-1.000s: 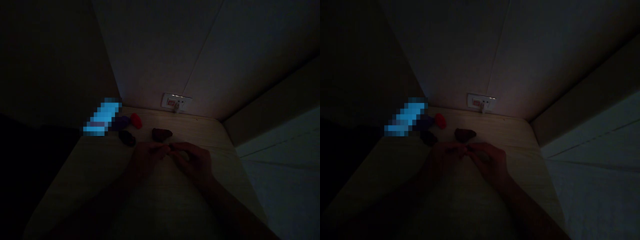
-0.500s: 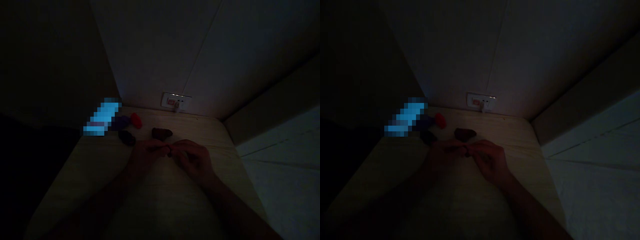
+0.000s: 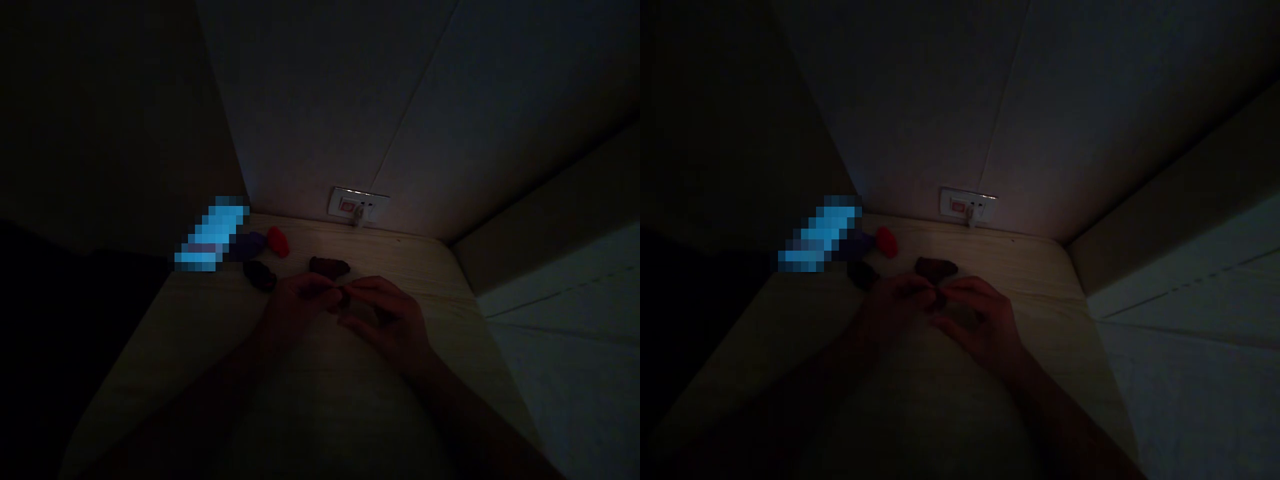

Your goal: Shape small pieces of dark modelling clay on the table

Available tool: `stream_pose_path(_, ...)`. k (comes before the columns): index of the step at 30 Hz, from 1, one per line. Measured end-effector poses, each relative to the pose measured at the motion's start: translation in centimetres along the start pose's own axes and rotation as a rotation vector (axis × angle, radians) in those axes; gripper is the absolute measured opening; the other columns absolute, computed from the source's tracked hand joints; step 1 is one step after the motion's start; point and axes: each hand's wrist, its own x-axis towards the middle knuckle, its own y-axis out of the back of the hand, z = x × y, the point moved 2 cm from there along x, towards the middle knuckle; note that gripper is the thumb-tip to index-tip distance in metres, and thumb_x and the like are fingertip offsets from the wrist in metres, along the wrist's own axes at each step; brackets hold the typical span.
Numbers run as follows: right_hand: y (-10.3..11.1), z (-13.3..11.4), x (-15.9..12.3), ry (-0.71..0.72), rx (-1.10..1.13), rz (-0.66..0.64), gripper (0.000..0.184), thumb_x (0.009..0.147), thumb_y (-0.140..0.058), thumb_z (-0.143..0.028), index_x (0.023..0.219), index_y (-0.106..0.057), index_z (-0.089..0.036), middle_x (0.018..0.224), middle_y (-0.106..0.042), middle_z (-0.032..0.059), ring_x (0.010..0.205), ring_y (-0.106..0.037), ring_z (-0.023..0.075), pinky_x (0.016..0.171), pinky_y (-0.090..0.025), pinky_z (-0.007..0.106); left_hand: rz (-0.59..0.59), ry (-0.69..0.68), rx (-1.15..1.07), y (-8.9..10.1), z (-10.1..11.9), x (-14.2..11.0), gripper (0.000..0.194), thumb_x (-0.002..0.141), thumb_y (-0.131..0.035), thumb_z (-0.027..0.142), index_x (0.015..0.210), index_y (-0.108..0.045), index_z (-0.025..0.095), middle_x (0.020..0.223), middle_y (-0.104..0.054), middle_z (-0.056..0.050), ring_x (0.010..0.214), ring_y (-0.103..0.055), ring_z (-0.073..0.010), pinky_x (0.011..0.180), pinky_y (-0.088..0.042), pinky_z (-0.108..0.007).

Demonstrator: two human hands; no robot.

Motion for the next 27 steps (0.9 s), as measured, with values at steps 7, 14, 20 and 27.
stream_pose_path(7, 0.13, -0.42, -0.08, 0.032, -0.029, 0.026, 0.021, 0.084, -0.084, -0.021, 0.103, -0.084, -0.03, 0.099, -0.082, 0.0043, 0.086, -0.078, 0.0198, 0.078, -0.066, 0.033, -0.087, 0.041, 0.027, 0.14, 0.28, -0.12, 0.021, 0.076, -0.081, 0.038, 0.072, -0.075, 0.018, 0.064, -0.072, -0.001, 0.063, -0.066, -0.0153, 0.068, -0.054, -0.029)
stream_pose_path(14, 0.36, -0.13, 0.05, -0.182, 0.117, 0.056, 0.011, 0.078, -0.088, -0.029, 0.088, -0.083, -0.026, 0.087, -0.084, 0.0033, 0.079, -0.08, 0.0215, 0.077, -0.067, 0.034, -0.168, 0.153, -0.176, 0.12, 0.19, 0.14, 0.034, 0.066, -0.09, 0.043, 0.08, -0.075, 0.016, 0.065, -0.073, -0.001, 0.057, -0.066, -0.0134, 0.062, -0.055, -0.028)
stream_pose_path(20, 0.07, -0.18, -0.13, -0.182, 0.162, 0.081, 0.008, 0.077, -0.089, -0.026, 0.083, -0.083, -0.027, 0.083, -0.083, 0.0021, 0.076, -0.079, 0.0202, 0.074, -0.066, 0.032, -0.094, 0.127, -0.107, -0.09, -0.03, -0.08, 0.026, 0.069, -0.086, 0.039, 0.073, -0.072, 0.017, 0.058, -0.07, -0.001, 0.051, -0.065, -0.014, 0.056, -0.055, -0.028)
stream_pose_path(27, 0.14, 0.08, -0.01, -0.149, 0.088, 0.172, 0.011, 0.077, -0.088, -0.02, 0.077, -0.082, -0.028, 0.081, -0.079, 0.0007, 0.075, -0.074, 0.0174, 0.068, -0.061, 0.028, -0.079, 0.019, 0.037, -0.8, 0.3, -0.64, 0.016, 0.069, -0.084, 0.032, 0.079, -0.081, 0.021, 0.074, -0.079, -0.002, 0.069, -0.072, -0.0172, 0.069, -0.057, -0.029)
